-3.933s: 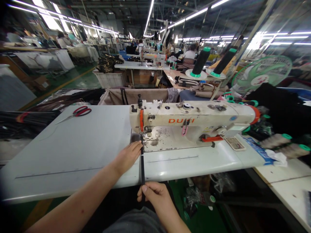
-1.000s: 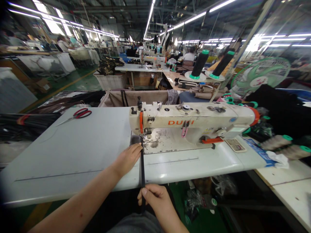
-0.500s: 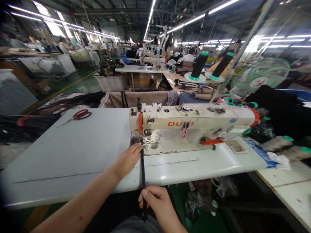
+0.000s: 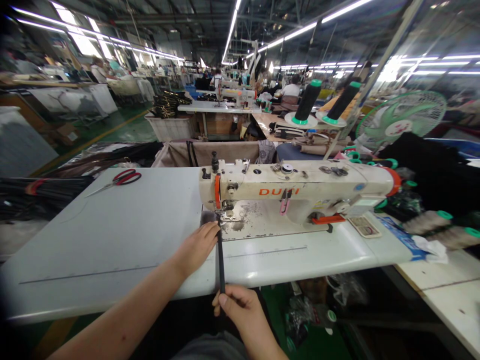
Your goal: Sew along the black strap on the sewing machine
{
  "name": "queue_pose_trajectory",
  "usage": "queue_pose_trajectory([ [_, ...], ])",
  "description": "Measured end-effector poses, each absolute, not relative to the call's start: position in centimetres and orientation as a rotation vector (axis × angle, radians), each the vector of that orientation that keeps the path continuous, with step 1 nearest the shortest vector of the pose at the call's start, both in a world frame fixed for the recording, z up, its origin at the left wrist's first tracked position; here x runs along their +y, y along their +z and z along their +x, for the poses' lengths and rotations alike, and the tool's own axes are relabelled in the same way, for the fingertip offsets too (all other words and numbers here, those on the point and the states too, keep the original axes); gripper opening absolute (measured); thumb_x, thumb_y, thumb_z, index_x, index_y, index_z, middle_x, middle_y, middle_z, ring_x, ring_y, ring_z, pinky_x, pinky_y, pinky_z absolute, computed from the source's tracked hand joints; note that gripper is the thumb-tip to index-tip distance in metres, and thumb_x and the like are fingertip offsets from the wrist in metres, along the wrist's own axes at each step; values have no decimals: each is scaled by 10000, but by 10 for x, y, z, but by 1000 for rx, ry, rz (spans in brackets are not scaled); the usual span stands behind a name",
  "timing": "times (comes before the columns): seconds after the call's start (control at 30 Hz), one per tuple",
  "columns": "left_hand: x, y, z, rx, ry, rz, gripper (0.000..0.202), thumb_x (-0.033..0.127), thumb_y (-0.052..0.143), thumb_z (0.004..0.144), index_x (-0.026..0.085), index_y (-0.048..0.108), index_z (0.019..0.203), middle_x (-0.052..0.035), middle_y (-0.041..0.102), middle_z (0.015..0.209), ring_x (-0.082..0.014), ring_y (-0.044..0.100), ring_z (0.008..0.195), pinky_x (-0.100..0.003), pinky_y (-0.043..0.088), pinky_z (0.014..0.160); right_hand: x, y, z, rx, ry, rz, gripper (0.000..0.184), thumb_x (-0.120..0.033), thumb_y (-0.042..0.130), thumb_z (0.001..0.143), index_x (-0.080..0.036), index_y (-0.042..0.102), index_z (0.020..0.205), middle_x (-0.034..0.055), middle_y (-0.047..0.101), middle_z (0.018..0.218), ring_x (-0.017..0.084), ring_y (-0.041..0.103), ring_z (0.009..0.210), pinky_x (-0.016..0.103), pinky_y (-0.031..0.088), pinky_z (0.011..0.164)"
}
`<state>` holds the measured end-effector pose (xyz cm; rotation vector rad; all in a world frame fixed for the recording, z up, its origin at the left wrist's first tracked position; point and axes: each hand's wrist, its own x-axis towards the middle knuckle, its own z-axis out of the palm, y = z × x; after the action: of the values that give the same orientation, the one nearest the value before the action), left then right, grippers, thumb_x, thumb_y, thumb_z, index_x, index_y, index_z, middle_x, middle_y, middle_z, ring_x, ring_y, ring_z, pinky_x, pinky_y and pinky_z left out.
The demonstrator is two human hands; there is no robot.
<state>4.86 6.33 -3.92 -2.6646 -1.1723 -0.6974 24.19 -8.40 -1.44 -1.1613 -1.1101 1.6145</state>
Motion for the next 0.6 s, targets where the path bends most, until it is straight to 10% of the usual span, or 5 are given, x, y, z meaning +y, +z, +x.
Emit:
queue_pose_trajectory([
  [0.6,62,-36,47,-1054,-743,-2667,255,154,452,1040,118,592,1249,-133,676,1233,-260,641,1223,-415,537,1119,-85,-18,235,-1140,1515,-1178,416,-611,768,852,-197,765,892,46,720,768,188,596,707,290,449,670],
])
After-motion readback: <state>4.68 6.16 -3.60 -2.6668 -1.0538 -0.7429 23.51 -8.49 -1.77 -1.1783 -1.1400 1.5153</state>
